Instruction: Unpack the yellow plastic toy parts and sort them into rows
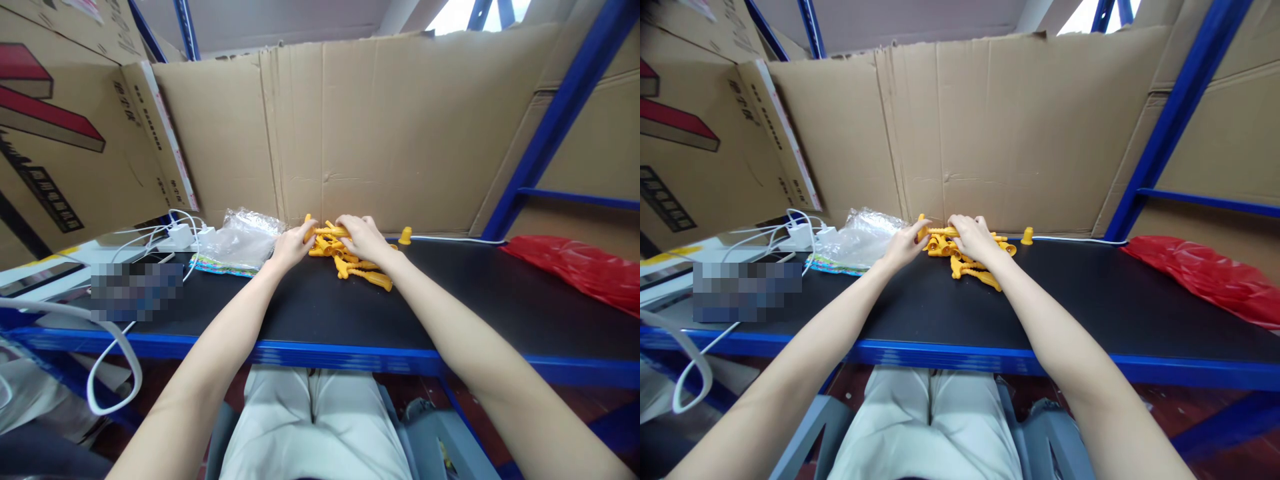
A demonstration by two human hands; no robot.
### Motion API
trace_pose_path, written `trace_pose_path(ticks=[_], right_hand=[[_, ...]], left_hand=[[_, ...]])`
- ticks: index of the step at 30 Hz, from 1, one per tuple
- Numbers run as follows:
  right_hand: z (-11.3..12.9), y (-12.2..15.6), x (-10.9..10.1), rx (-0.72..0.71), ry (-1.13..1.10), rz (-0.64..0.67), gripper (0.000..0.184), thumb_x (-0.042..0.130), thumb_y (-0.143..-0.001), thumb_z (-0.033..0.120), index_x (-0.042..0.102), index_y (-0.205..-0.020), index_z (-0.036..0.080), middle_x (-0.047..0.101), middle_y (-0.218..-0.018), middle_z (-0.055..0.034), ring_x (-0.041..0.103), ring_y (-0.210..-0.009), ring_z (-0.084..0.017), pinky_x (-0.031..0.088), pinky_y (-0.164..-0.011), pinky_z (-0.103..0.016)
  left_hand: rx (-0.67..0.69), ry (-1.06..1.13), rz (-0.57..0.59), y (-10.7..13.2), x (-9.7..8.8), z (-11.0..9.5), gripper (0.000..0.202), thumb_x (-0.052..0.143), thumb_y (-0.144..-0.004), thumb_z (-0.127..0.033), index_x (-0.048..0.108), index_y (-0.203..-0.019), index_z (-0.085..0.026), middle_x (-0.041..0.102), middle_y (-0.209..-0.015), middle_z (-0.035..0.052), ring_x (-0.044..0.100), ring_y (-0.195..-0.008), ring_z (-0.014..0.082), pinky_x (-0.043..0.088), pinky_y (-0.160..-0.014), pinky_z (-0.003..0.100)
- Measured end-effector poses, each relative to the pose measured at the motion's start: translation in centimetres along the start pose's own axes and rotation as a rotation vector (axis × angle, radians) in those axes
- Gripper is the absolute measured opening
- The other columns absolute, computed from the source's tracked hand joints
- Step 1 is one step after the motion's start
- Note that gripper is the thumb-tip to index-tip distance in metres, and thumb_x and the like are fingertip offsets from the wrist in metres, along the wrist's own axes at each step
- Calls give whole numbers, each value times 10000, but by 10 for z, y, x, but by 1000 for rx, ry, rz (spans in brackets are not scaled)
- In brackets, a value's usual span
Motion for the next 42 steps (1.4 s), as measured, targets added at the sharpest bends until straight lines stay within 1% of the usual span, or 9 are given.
trace_pose_path(ticks=[4,6,11,19,23,26,31,37,42], right_hand=[[-2,0,7,11,27,24,274,445,-895,319,548,-1112,187,646,-1101,-130,561,-1006,-276,317,-841,-408],[-3,1,10,15,34,44,297,420,-909,328,554,-1131,183,646,-1111,-131,550,-1022,-278,310,-850,-409],[-4,2,7,-18,68,39,254,474,-850,234,548,-1087,181,645,-1080,-117,542,-992,-267,296,-849,-392],[-7,1,0,-14,99,-37,239,458,-791,144,522,-1018,182,638,-1000,-118,534,-935,-274,299,-830,-390],[-7,2,3,-32,79,-13,216,483,-842,234,539,-1042,175,647,-1006,-112,543,-926,-265,301,-839,-386],[-5,2,6,-51,69,6,251,458,-892,319,564,-1074,181,648,-1041,-108,543,-949,-256,293,-855,-390],[-3,1,5,-60,114,17,225,451,-893,299,586,-1032,185,640,-1024,-113,530,-945,-257,288,-851,-396],[-11,2,-2,-13,132,-55,185,481,-838,235,552,-998,176,627,-987,-123,521,-934,-270,294,-880,-429],[-41,5,-9,165,111,-240,190,490,-841,317,554,-964,187,614,-965,-123,517,-936,-278,320,-874,-455]], left_hand=[[7,-9,-7,0,-2,2,391,483,-876,-307,524,-1257,-233,690,-927,55,632,-766,155,458,-705,253],[2,-13,0,1,-1,3,390,488,-871,-308,529,-1251,-232,691,-932,54,633,-770,158,457,-708,254],[-38,-41,41,1,1,4,380,495,-866,-339,548,-1231,-251,697,-888,41,636,-739,161,446,-672,246],[-101,-74,80,1,1,2,363,496,-864,-378,583,-1200,-273,699,-810,30,648,-717,174,441,-659,246],[-113,-85,78,2,0,5,361,495,-864,-361,591,-1202,-276,704,-830,38,652,-730,181,439,-663,251],[-112,-82,78,2,0,8,359,496,-864,-358,597,-1197,-268,705,-835,42,649,-727,179,439,-665,250],[-124,-71,84,2,1,9,356,504,-859,-357,600,-1192,-270,704,-828,35,644,-719,171,443,-676,248],[-149,-46,50,1,2,17,349,484,-865,-379,624,-1159,-252,706,-827,45,643,-725,178,444,-673,253],[-231,-57,22,2,2,29,346,503,-850,-368,653,-1133,-236,713,-852,55,645,-765,187,452,-687,259]])
Point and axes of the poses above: each hand's wrist, its own y-axis away from the middle knuckle, its own x-axis out of the palm, z = x × y, the point moved 4 cm from there along -y, towards the middle knuckle
